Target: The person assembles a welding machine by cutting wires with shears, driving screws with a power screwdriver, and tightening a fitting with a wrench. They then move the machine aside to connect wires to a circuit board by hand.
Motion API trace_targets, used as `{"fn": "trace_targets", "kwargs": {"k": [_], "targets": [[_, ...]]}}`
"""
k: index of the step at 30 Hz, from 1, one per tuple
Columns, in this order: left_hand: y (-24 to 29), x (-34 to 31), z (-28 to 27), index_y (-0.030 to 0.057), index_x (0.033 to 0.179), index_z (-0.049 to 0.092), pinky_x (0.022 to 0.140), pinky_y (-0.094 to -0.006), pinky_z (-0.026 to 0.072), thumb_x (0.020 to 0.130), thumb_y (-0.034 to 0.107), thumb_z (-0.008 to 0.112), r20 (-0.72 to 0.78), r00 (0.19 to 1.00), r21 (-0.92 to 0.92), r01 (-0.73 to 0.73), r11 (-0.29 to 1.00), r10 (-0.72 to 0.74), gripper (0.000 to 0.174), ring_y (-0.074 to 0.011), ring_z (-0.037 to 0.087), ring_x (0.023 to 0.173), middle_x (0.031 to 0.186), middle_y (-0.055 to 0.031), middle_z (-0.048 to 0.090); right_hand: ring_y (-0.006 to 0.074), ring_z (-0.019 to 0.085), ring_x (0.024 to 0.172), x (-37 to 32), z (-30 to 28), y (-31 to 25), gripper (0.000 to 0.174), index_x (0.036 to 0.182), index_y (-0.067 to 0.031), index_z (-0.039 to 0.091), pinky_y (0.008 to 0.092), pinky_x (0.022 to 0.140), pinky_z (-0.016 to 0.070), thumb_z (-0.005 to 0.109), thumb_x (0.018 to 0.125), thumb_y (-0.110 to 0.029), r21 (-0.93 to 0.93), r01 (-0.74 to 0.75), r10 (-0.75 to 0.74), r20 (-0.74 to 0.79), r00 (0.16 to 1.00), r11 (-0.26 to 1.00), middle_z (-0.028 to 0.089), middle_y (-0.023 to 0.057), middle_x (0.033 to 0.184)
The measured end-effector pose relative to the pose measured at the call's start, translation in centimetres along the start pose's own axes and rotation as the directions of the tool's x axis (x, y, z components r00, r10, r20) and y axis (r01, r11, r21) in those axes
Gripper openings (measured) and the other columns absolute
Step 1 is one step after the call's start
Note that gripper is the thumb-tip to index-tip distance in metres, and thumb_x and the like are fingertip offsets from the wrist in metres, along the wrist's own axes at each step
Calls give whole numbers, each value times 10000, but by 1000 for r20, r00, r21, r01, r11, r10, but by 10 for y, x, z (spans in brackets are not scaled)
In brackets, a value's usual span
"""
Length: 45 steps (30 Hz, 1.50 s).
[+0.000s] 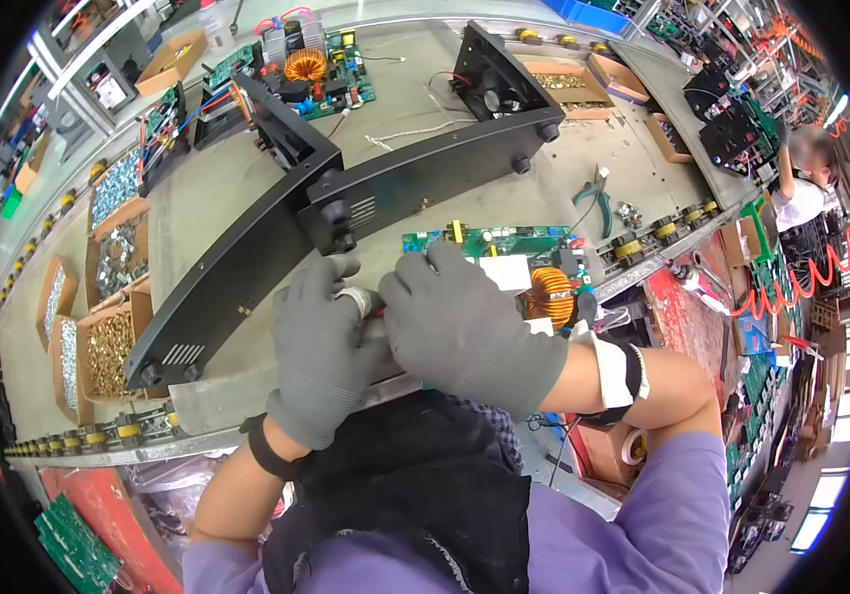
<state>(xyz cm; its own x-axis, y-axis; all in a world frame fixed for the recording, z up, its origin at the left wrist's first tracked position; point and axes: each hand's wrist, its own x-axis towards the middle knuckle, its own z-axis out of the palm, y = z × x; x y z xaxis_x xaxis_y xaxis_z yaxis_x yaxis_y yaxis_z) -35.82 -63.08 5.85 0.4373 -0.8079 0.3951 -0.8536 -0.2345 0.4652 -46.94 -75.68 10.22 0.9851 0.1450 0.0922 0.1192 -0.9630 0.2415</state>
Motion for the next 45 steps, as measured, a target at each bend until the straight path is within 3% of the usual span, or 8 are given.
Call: {"fn": "trace_targets", "kwargs": {"k": [6, 11, 15, 24, 31, 36, 40, 45], "targets": [[-15, 6, -8, 56, 763, 693, 807, -409, 422, 666, 177, 757, 113, 993, -14, -20, 1000, 22, 169, -276, 586, 979, 1035, -87, 625, 214, 578, 823, 0, 8, 35, 118, 868, -110, 722, 332, 708, 428, 637, 823, -177, 224, 268, -211, -247, 946, 937, 605, 35, 840], [16, 20, -24, 51, 1005, 707, 820, -381, 508, 675, 80, 737, -86, 996, -152, 20, 988, -34, 332, -313, 646, 963, 1036, -139, 644, 134, 614, 789, -10, -37, 97, 236, 971, 7, 657, 274, 702, 484, 539, 982, -197, 984, 5, 708, -131, 694, 178, 664, 60, 866], [63, 25, -31, -12, 1272, 564, 855, -364, 520, 772, 129, 764, 5, 976, -559, -179, 810, 219, 557, -260, 660, 991, 1080, -148, 650, 145, 603, 720, 8, -62, 153, 237, 1005, 6, 632, 283, 653, 518, 521, 980, -202, 791, 611, 920, -256, 295, 24, 635, 81, 811], [114, 49, 13, 30, 1035, 684, 662, -333, 514, 820, 373, 737, 394, 919, -837, 350, 421, 20, 408, -191, 672, 711, 748, -66, 670, 184, 611, 676, 50, -65, 152, 104, 898, -63, 645, 312, 617, 484, 626, 885, -165, 688, 86, 693, -718, -66, 721, 652, 59, 824], [120, 62, -14, 35, 918, 655, 521, -225, 450, 881, 325, 683, 687, 726, -715, 672, 194, 14, 294, -80, 590, 607, 713, -31, 632, 224, 565, 778, 56, -37, 141, 123, 841, -133, 599, 391, 665, 416, 640, 736, -184, -207, -412, 102, -784, 613, 887, 558, 38, 848], [118, 53, 4, 17, 942, 649, 563, -251, 494, 887, 262, 693, 524, 849, -828, 526, 196, -64, 255, -100, 610, 641, 776, -32, 644, 213, 623, 671, 61, -54, 146, 129, 847, -79, 653, 356, 599, 489, 660, 869, -206, 591, -263, 636, -758, 144, 763, 649, 68, 814], [116, 46, 26, 13, 977, 640, 603, -266, 512, 890, 237, 699, 288, 953, -924, 302, 232, -95, 247, -97, 616, 688, 829, -31, 652, 98, 575, 617, 60, -79, 142, 229, 911, -21, 669, 266, 545, 489, 607, 934, -239, 948, 313, 965, -140, 223, 65, 684, 48, 842], [111, 48, 14, 8, 1087, 618, 613, -261, 512, 886, 248, 716, 368, 929, -907, 368, 205, -39, 329, -103, 618, 695, 905, -35, 651, 117, 576, 603, 61, -67, 144, 205, 957, -23, 664, 290, 568, 507, 601, 930, -216, 886, 455, 951, -62, 303, -88, 683, 62, 832]]}}
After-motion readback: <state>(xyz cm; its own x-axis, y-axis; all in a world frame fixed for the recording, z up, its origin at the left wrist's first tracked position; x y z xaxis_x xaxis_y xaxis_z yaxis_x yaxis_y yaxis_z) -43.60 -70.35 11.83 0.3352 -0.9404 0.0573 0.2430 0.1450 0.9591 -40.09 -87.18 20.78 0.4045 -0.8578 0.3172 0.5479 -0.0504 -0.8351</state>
